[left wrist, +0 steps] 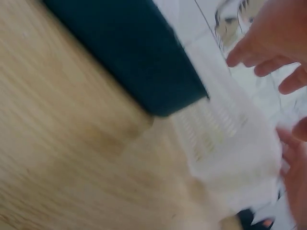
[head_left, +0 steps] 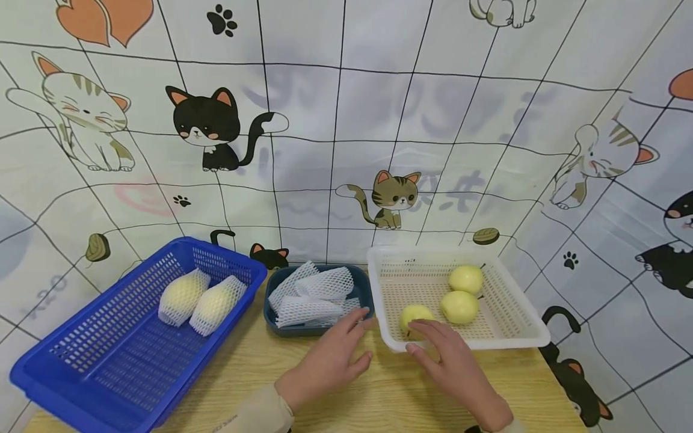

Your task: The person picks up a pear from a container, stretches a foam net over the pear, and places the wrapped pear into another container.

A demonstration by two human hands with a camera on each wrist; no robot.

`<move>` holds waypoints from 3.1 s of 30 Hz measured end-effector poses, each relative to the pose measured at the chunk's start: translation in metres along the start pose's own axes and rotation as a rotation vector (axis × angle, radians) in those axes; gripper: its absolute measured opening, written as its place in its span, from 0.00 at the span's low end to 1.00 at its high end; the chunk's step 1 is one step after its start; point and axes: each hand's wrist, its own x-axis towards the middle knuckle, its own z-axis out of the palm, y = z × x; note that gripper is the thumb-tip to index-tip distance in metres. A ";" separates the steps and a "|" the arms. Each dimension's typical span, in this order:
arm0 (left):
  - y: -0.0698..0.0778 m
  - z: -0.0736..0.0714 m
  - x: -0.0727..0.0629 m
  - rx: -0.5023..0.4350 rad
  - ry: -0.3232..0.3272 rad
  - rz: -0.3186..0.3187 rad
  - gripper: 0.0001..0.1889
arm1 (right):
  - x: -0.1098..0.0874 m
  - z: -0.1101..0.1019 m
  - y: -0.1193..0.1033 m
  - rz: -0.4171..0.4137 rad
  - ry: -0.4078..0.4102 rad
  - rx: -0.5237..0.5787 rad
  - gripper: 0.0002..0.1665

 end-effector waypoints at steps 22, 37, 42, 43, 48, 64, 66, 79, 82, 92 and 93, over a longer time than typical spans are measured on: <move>0.004 0.042 -0.004 0.221 -0.065 0.176 0.40 | 0.077 -0.066 0.055 0.357 -0.426 0.073 0.50; 0.006 0.041 -0.004 0.284 -0.071 0.198 0.42 | 0.107 -0.033 0.029 0.591 -0.773 0.025 0.61; 0.007 0.040 -0.004 0.286 -0.066 0.200 0.42 | 0.117 -0.031 0.031 0.635 -0.806 -0.023 0.62; 0.007 0.040 -0.004 0.281 -0.066 0.198 0.41 | 0.119 -0.030 0.032 0.644 -0.813 -0.038 0.62; 0.008 0.039 -0.004 0.268 -0.073 0.190 0.42 | 0.128 -0.024 0.038 0.625 -0.905 -0.124 0.61; 0.008 0.040 -0.004 0.286 -0.123 0.166 0.44 | 0.135 -0.011 0.041 0.647 -0.957 -0.086 0.56; 0.009 0.040 -0.003 0.288 -0.127 0.160 0.44 | 0.135 -0.011 0.040 0.640 -0.956 -0.091 0.55; 0.012 0.039 -0.001 0.329 -0.117 0.164 0.45 | 0.132 -0.010 0.035 0.544 -0.988 -0.074 0.32; 0.012 0.038 -0.002 0.333 -0.115 0.166 0.45 | 0.132 -0.012 0.038 0.535 -0.980 -0.082 0.30; 0.011 0.039 -0.003 0.341 -0.099 0.182 0.45 | 0.137 -0.021 0.039 0.537 -0.943 -0.061 0.36; 0.010 0.039 -0.003 0.337 -0.101 0.180 0.45 | 0.138 -0.021 0.040 0.535 -0.939 -0.054 0.36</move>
